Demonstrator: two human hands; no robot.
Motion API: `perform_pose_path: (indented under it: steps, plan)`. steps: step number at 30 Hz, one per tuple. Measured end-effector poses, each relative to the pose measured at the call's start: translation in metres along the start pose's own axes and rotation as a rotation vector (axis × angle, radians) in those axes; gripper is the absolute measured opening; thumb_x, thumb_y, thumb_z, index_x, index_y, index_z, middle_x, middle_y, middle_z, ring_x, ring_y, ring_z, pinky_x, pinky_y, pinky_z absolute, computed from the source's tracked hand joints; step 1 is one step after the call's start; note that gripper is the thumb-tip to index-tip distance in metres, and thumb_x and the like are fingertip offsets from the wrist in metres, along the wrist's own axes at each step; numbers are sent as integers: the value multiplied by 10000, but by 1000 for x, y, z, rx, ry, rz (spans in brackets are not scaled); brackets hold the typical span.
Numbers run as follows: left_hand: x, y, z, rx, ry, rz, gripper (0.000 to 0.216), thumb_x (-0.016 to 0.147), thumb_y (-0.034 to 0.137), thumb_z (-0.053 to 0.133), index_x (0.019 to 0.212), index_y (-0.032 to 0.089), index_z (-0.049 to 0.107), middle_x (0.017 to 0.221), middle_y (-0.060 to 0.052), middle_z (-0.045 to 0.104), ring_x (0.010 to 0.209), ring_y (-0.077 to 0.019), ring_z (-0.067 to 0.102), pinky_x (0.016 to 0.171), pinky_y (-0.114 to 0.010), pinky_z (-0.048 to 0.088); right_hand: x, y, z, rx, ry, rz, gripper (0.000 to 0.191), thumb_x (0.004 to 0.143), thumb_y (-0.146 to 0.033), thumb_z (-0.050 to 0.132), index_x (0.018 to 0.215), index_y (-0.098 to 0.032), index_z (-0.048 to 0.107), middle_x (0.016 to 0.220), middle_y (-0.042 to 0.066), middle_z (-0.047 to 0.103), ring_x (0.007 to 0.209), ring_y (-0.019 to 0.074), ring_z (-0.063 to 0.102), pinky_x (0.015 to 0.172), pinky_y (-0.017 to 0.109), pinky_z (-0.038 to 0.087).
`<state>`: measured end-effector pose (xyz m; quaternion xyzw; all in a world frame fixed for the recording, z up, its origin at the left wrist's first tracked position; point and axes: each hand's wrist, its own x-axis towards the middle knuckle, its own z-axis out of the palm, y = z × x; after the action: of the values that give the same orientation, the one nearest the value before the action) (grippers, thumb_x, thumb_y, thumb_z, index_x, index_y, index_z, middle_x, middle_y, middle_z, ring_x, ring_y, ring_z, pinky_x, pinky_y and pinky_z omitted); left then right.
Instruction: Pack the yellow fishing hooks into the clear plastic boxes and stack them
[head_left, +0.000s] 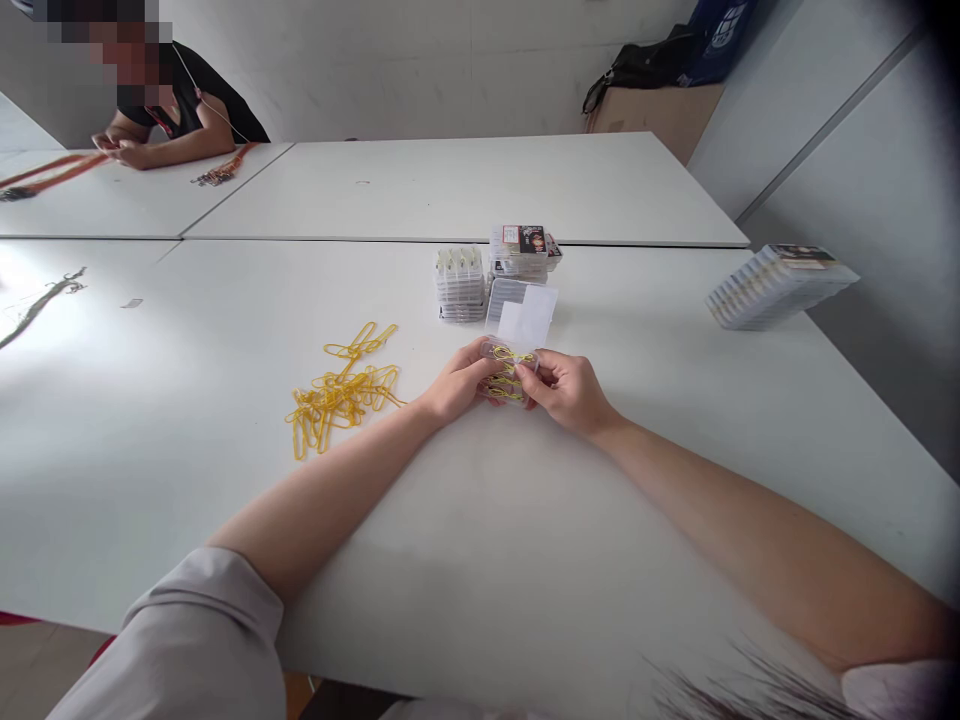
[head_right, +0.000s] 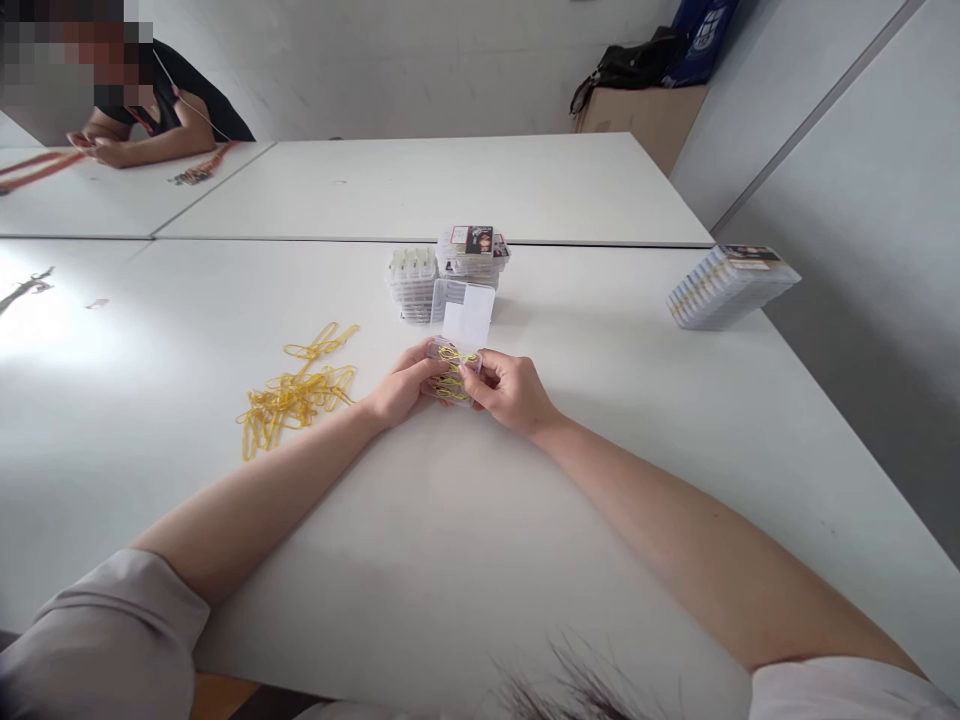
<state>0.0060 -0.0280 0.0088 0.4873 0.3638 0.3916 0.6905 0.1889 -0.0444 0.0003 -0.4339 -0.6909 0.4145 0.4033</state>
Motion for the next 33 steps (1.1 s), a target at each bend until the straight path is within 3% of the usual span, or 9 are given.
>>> perform_pose_path:
  steps: [7,15,26,33]
  plan:
    - [0,1,0,-28,-3,5,226,709,288,593,888,156,547,709,-9,644,605,-154,624,494,-258,477,0,-1,0,29,-3,8,403,900,-553,614,720,-194,586,592,10,644,512,143,608,499,266,488]
    - [-2,5,-2,-53,-159,70,347,665,240,708,962,161,545,799,-13,677,689,-168,657,578,-264,469,2,-6,-1,167,-19,46,429,870,-601,639,784,-180,641,630,21,678,534,143,622,518,267,537]
    - [0,2,-4,-86,-102,22,284,695,275,644,936,161,546,757,-17,676,649,-169,640,549,-276,459,2,-5,-1,154,-19,49,459,861,-629,638,764,-181,626,624,22,666,527,144,620,512,271,533]
    - [-1,1,-2,-76,-101,29,336,737,337,730,953,157,547,779,-13,665,666,-153,647,544,-251,467,2,-4,-1,142,-12,44,459,863,-625,636,766,-176,631,619,16,649,523,138,617,514,265,527]
